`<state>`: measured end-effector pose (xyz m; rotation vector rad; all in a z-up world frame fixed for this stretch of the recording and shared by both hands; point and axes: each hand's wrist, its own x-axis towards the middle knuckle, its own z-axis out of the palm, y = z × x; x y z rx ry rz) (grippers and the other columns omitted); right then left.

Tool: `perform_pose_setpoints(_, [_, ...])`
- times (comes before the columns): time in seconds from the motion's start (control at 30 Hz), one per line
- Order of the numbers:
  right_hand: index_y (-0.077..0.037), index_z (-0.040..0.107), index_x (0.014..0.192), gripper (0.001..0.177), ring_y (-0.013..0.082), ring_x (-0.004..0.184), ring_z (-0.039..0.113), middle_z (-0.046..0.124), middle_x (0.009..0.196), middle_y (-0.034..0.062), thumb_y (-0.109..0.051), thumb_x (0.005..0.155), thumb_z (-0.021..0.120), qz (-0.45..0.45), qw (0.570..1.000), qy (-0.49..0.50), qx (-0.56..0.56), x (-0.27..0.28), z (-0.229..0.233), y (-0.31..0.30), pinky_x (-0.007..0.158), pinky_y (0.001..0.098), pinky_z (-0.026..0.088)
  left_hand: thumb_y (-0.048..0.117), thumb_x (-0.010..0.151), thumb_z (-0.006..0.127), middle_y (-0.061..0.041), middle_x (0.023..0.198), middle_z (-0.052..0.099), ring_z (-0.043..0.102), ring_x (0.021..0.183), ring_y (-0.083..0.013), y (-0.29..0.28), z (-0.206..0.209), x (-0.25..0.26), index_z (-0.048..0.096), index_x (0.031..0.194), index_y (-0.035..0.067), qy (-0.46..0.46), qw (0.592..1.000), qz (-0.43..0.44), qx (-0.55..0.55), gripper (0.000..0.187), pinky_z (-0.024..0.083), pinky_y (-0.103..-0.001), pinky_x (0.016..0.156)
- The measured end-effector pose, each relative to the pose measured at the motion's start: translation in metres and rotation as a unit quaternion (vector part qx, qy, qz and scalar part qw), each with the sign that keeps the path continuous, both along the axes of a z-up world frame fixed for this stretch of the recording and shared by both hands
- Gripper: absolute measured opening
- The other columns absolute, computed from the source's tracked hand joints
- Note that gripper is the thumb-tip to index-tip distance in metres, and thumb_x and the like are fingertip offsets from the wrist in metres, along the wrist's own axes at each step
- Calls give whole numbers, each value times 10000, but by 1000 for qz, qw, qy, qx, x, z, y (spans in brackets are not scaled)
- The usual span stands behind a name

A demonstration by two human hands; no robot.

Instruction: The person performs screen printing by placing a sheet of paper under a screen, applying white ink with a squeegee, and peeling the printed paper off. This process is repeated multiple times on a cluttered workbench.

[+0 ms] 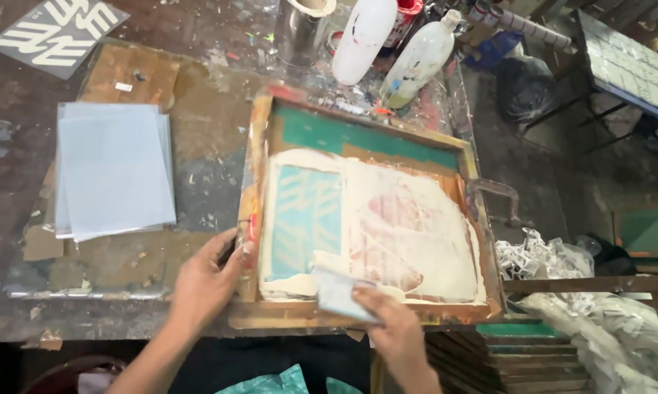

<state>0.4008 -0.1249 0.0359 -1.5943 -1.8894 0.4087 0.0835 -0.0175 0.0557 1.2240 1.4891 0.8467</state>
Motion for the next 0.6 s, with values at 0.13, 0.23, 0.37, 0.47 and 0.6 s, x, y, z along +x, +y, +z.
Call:
perform_pose_setpoints(0.13, [-63,762,1166,406,245,1006,756,770,1177,104,-14,770,689,92,995,6,-48,-24,20,15,829,336,602,488,887,680,-213,1081,752,727,1001,-338,3,-22,0,682,1308,121,175,984,0,13,558,560,-407,848])
perform_pose_setpoints(0.23, [-86,721,1070,230,240,972,748,775,1165,79,-63,842,730,192,978,-72,43,-5,-13,66,797,327,596,498,900,646,-213,985,751,720,956,-375,30,16,1,714,1284,170,237,970,-53,23,510,561,-439,836])
perform_pose_setpoints(0.37, [-122,774,1150,374,278,948,721,758,1084,92,-78,779,748,114,992,-52,-14,-29,5,157,821,380,577,402,914,650,-152,1122,733,667,1059,-352,73,8,11,701,1204,74,149,921,-165,321,440,522,-441,923])
perform_pose_setpoints(0.47, [-111,767,1155,409,289,1090,701,746,1184,99,-23,758,723,121,992,-37,28,-36,-4,199,914,389,561,357,929,665,-116,1194,697,618,1168,-297,113,-13,29,650,1216,47,267,837,-276,390,423,347,-542,1106])
perform_pose_setpoints(0.6, [-89,739,1175,471,305,1181,674,720,1257,117,9,715,718,137,989,-28,50,-48,-12,170,977,383,554,273,947,655,-123,1258,665,595,1232,-292,84,-44,22,621,1207,35,245,845,-271,391,354,302,-533,1166])
